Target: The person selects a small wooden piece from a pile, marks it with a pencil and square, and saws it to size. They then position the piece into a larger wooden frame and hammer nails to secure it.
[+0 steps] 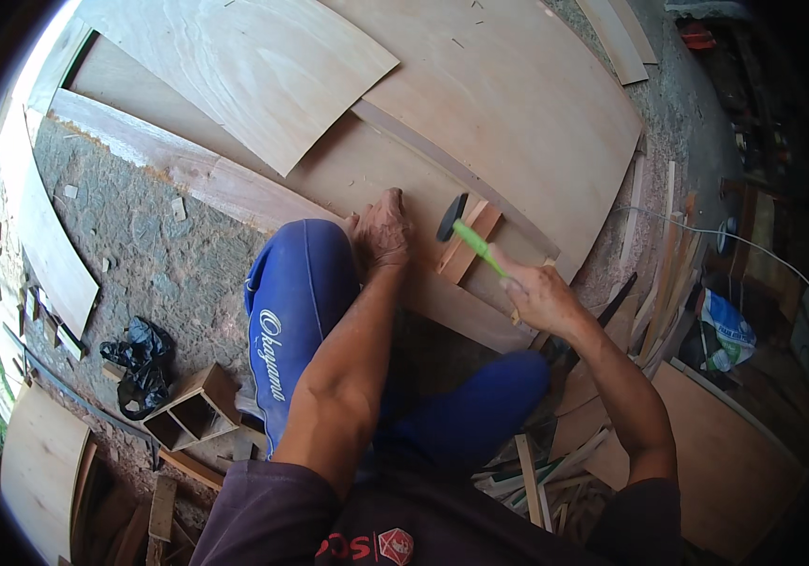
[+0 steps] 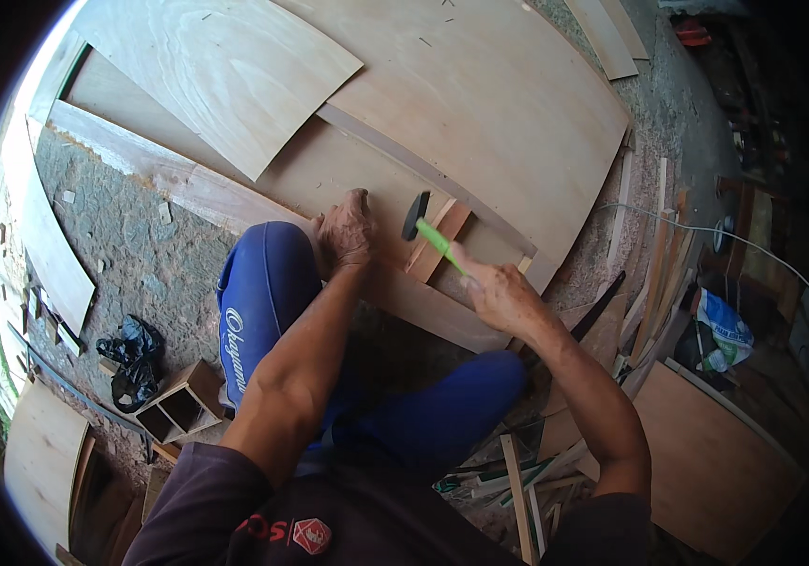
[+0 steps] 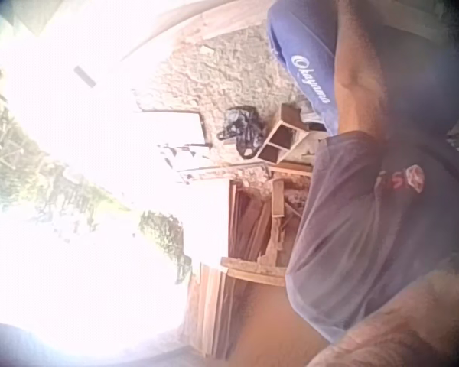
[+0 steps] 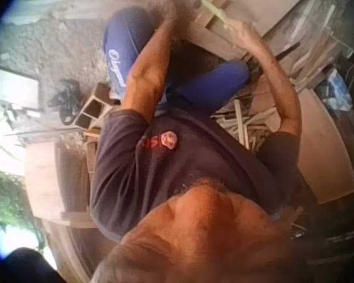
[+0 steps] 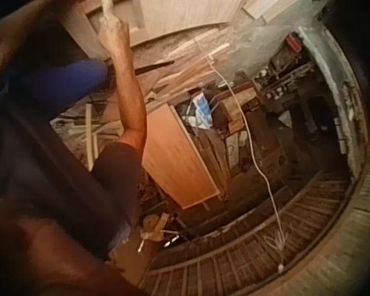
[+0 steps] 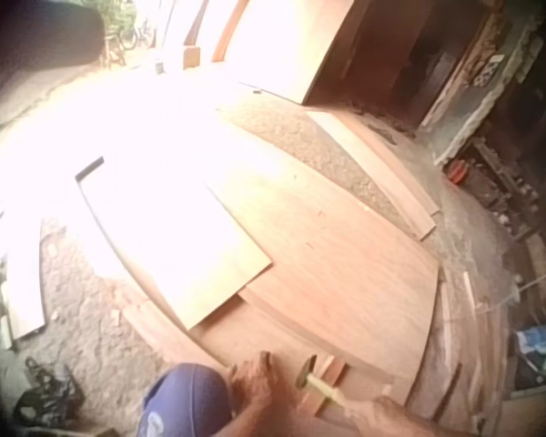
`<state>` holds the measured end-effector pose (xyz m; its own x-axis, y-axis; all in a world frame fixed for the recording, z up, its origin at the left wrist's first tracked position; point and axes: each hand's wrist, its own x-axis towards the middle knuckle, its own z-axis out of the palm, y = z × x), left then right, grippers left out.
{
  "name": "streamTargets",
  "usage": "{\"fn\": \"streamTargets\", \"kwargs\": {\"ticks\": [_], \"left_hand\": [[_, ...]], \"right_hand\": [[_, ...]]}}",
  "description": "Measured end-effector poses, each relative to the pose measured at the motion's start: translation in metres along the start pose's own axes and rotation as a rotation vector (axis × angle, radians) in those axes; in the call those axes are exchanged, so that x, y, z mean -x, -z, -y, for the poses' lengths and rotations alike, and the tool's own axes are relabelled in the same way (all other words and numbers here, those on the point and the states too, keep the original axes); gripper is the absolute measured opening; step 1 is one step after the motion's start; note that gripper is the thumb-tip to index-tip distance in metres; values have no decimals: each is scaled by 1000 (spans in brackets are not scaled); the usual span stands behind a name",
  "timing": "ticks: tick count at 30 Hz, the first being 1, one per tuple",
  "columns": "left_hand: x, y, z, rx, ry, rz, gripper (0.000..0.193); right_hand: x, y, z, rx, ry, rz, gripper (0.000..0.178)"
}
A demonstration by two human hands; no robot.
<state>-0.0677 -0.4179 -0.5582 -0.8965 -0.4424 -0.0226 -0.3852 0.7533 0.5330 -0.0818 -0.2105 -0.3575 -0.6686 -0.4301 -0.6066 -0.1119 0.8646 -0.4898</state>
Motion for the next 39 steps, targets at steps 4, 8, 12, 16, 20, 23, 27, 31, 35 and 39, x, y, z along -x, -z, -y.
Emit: {"fn": "streamTargets", "kwargs": {"ticks": [4, 8, 12, 16, 20, 23, 27, 31, 35, 39], "left_hand": [[-5, 1, 2, -2, 14, -26, 8], [-4, -1, 2, -7, 1, -38, 9], [-11, -3, -4, -3, 26, -27, 9], [-3, -3, 3, -13, 18, -18, 8], [-3, -3, 0, -23, 10, 0, 8], [-4, -2, 5, 11, 15, -35, 8], [-5, -3, 0, 6, -1, -25, 8], [-6, 2, -1, 6, 29, -8, 8], [-5, 2, 3, 10, 29, 27, 9], [-5, 2, 5, 26, 42, 23, 9]], "right_hand": [[-13, 25, 29, -30, -58, -12, 54], [-15, 25, 40, -129, -155, -429, 56], [-5, -2, -17, 84, 196, 113, 55], [-25, 14, 11, -223, -48, -571, 59], [-6, -22, -23, 110, 233, -46, 58], [-19, 20, 26, -87, -68, -81, 56], [-3, -3, 6, 83, 38, -94, 55], [-4, 9, 22, -13, -47, 10, 54], [-4, 6, 21, -52, -99, -82, 57], [4, -23, -10, -335, -83, 150, 57]]}}
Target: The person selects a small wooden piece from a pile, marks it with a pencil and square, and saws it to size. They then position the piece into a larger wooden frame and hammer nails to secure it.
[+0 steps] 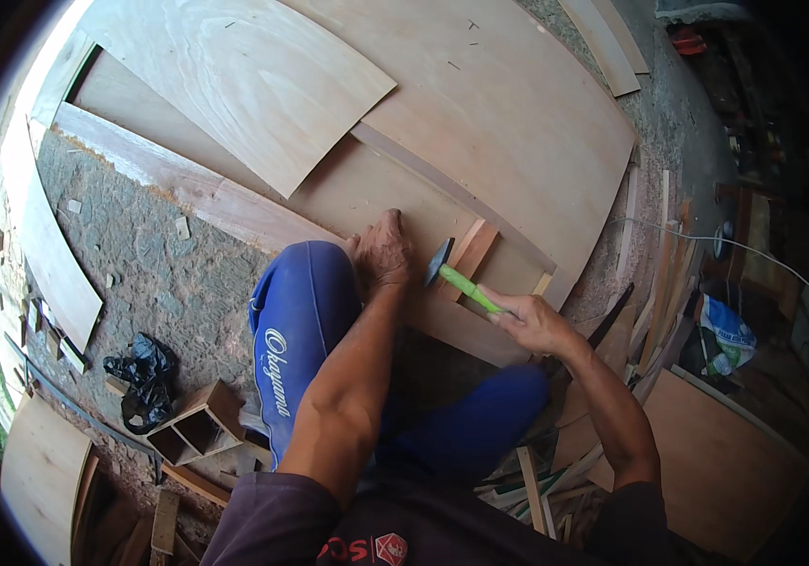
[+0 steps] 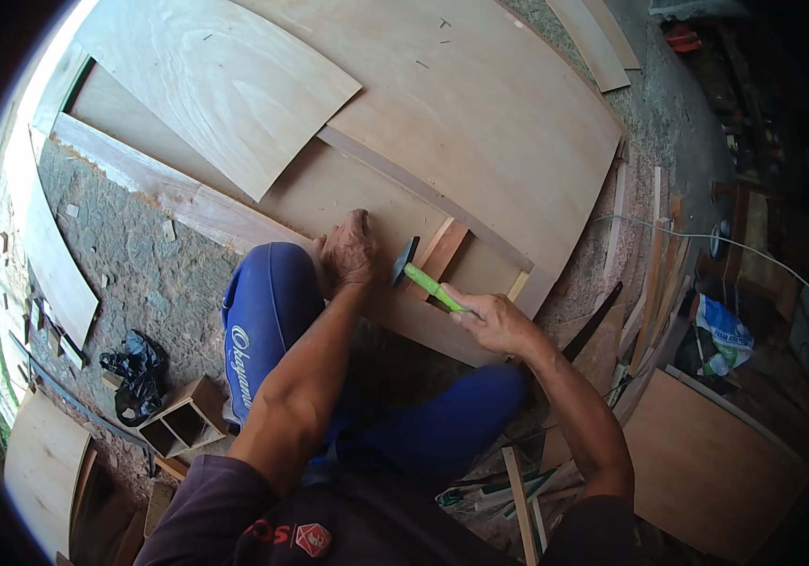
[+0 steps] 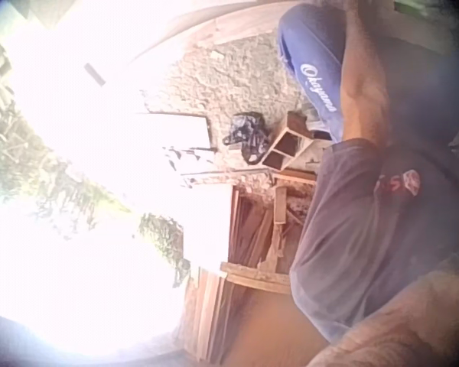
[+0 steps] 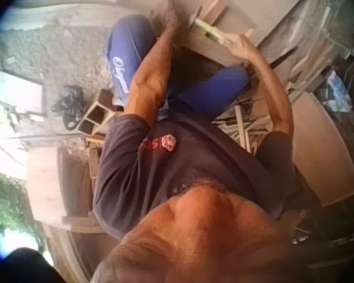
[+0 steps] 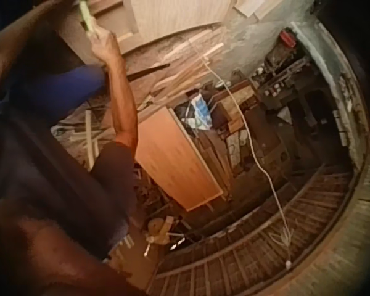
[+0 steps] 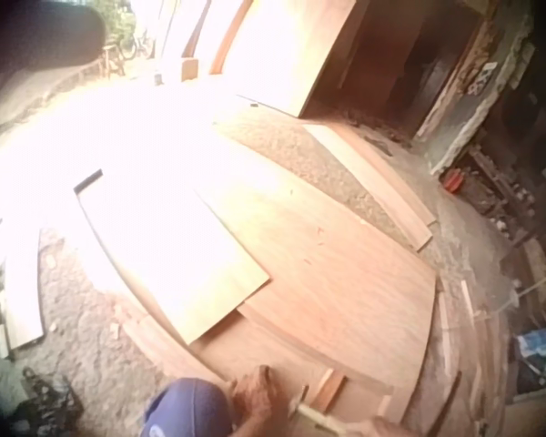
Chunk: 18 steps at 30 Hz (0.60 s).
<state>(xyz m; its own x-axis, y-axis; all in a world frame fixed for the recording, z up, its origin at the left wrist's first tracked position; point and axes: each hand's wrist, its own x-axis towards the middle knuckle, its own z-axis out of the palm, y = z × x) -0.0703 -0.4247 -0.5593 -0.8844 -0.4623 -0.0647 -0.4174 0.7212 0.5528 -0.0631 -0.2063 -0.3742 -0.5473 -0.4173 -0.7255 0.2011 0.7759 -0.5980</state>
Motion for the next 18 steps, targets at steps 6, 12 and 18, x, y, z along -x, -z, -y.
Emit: {"fn": "streamTargets", "kwargs": {"ticks": [6, 12, 18], "left_hand": [[-1, 12, -11, -20, -6, 7, 12], [10, 17, -35, 329, 68, 291, 42], [80, 45, -60, 569, -390, 968, 75]], "right_hand": [[11, -60, 29, -609, 114, -531, 64], [-32, -153, -23, -1044, 17, -1034, 49], [-32, -178, -34, -684, 228, -1218, 43]]}}
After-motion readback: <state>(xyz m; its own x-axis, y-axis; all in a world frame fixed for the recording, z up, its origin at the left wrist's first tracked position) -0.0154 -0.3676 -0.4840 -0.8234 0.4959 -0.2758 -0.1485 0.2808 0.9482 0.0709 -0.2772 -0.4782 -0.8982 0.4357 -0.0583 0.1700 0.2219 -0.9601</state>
